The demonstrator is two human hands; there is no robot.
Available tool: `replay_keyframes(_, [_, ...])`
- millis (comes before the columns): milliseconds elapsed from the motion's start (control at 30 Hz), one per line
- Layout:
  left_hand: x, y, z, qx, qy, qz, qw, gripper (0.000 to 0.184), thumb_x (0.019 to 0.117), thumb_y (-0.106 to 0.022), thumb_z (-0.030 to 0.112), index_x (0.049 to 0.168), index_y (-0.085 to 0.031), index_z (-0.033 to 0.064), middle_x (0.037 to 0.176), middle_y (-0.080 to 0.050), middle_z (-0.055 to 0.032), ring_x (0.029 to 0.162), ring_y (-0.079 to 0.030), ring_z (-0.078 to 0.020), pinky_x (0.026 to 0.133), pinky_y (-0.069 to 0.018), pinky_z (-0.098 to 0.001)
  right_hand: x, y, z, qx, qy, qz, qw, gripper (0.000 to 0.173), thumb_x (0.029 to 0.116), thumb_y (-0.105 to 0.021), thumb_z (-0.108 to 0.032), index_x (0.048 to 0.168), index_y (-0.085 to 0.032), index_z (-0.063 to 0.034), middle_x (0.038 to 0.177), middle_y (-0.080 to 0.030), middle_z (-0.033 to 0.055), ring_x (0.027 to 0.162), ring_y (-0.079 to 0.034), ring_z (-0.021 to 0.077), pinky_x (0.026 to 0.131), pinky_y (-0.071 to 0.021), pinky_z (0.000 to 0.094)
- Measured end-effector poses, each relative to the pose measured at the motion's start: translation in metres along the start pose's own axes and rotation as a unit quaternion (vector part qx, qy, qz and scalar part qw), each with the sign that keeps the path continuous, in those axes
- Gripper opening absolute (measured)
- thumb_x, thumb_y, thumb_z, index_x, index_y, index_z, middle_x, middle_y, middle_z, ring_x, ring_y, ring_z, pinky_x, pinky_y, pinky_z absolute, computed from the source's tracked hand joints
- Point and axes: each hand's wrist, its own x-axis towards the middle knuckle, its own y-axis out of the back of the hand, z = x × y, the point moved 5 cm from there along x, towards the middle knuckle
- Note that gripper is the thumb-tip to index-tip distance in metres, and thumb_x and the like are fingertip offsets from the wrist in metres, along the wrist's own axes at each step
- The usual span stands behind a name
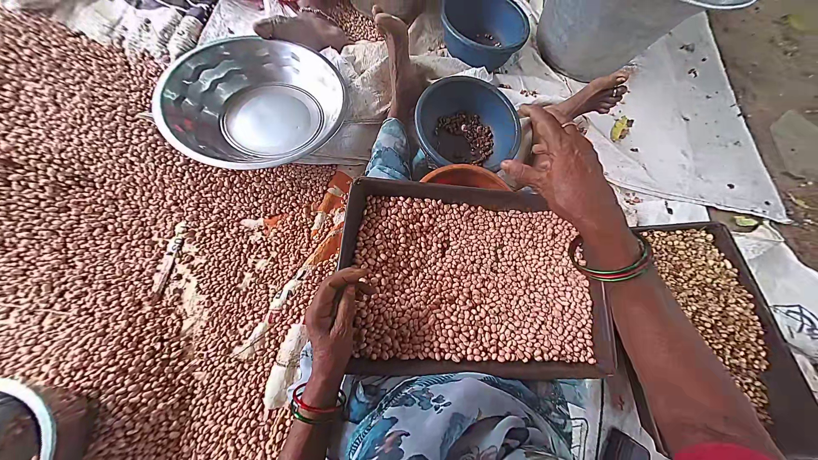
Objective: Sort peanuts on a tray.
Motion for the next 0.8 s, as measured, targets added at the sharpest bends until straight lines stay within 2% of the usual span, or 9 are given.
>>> replay_keyframes(133, [0.001,0.001,0.000,-0.017,-0.004,-0.002,1.000,0.027,0.1055,-0.042,0.009,0.117,-0.066,0.0086,0.111,-0.071,0.0087,0.091,-0.069,-0.0031,0.083,-0.0586,-0.0226,-0.066,-0.006,0.082,-0.017,-0.116,0.011,0.993,0.033,0.1062,-0.056,-0.016,0.129,-0.063,0.0074,0.122,-0.066,0.0315,0.111,-0.066,0.0470,0.096,-0.0497,0.0612])
replay_keyframes(267, [0.001,0.000,0.000,-0.011,-0.006,-0.009,1.000,0.026,0.1058,-0.044,0.011,0.117,-0.067,0.0105,0.113,-0.070,0.0098,0.090,-0.068,-0.0018,0.082,-0.0581,-0.0210,-0.110,-0.080,0.129,-0.047,-0.193,0.051,0.979,0.059,0.0997,-0.061,-0.007,0.152,-0.038,0.0096,0.150,-0.043,0.0368,0.139,-0.044,0.0527,0.114,-0.0357,0.0632])
replay_keyframes(367, [0.002,-0.002,0.001,0.003,0.000,-0.018,1.000,0.026,0.1053,-0.043,0.010,0.117,-0.065,0.0084,0.113,-0.070,0.0110,0.090,-0.068,-0.0002,0.082,-0.0579,-0.0199,-0.103,-0.121,0.093,0.024,-0.163,0.081,0.983,0.070,0.0986,-0.060,-0.008,0.158,-0.026,0.0082,0.160,-0.031,0.0351,0.146,-0.038,0.0503,0.117,-0.0338,0.0589])
replay_keyframes(433, [0.002,-0.002,0.001,0.009,0.002,-0.020,1.000,0.026,0.1055,-0.042,0.010,0.117,-0.065,0.0087,0.112,-0.070,0.0120,0.091,-0.068,0.0003,0.082,-0.0579,-0.0198,-0.088,-0.143,0.052,0.082,-0.127,0.057,0.987,0.077,0.0940,-0.064,-0.005,0.159,-0.025,0.0060,0.162,-0.028,0.0346,0.146,-0.036,0.0504,0.116,-0.0336,0.0624])
replay_keyframes(533, [0.002,-0.002,0.002,0.015,-0.001,-0.018,1.000,0.026,0.1052,-0.041,0.009,0.118,-0.064,0.0074,0.110,-0.070,0.0119,0.089,-0.068,0.0004,0.082,-0.0576,-0.0199,-0.076,-0.171,-0.018,0.142,-0.069,-0.070,0.985,0.082,0.0935,-0.068,-0.008,0.162,-0.023,-0.0004,0.164,-0.022,0.0341,0.152,-0.026,0.0486,0.119,-0.0255,0.0650])
replay_keyframes(600, [0.002,-0.001,0.003,0.023,-0.002,-0.015,1.000,0.027,0.1046,-0.040,0.008,0.117,-0.064,0.0057,0.106,-0.071,0.0108,0.088,-0.068,-0.0006,0.082,-0.0576,-0.0205,-0.082,-0.180,-0.061,0.172,-0.014,-0.184,0.968,0.076,0.0992,-0.062,-0.012,0.164,-0.023,-0.0095,0.167,-0.020,0.0281,0.155,-0.020,0.0443,0.122,-0.0204,0.0635])
replay_keyframes(700, [0.002,0.002,0.002,0.007,0.001,-0.011,1.000,0.026,0.1053,-0.042,0.010,0.116,-0.066,0.0095,0.105,-0.071,0.0101,0.088,-0.068,-0.0029,0.081,-0.0583,-0.0226,-0.108,-0.176,-0.093,0.232,0.078,-0.244,0.938,0.061,0.0981,-0.059,-0.012,0.158,-0.044,-0.0162,0.166,-0.033,0.0169,0.149,-0.039,0.0373,0.115,-0.0291,0.0622])
replay_keyframes(767, [0.002,0.007,0.002,-0.022,0.010,-0.005,1.000,0.026,0.1065,-0.044,0.015,0.116,-0.068,0.0157,0.108,-0.072,0.0110,0.088,-0.069,-0.0038,0.080,-0.0590,-0.0231,-0.124,-0.160,-0.083,0.248,0.108,-0.163,0.949,0.044,0.0948,-0.062,-0.009,0.139,-0.065,-0.0081,0.149,-0.056,0.0194,0.126,-0.062,0.0376,0.100,-0.0439,0.0599])
replay_keyframes(800, [0.002,0.010,0.003,-0.034,0.017,-0.001,0.999,0.025,0.1067,-0.046,0.018,0.116,-0.069,0.0188,0.109,-0.072,0.0114,0.088,-0.069,-0.0041,0.081,-0.0590,-0.0232,-0.127,-0.150,-0.067,0.220,0.109,-0.095,0.965,0.033,0.0926,-0.063,-0.007,0.124,-0.074,-0.0056,0.132,-0.069,0.0186,0.110,-0.071,0.0358,0.090,-0.0530,0.0553])
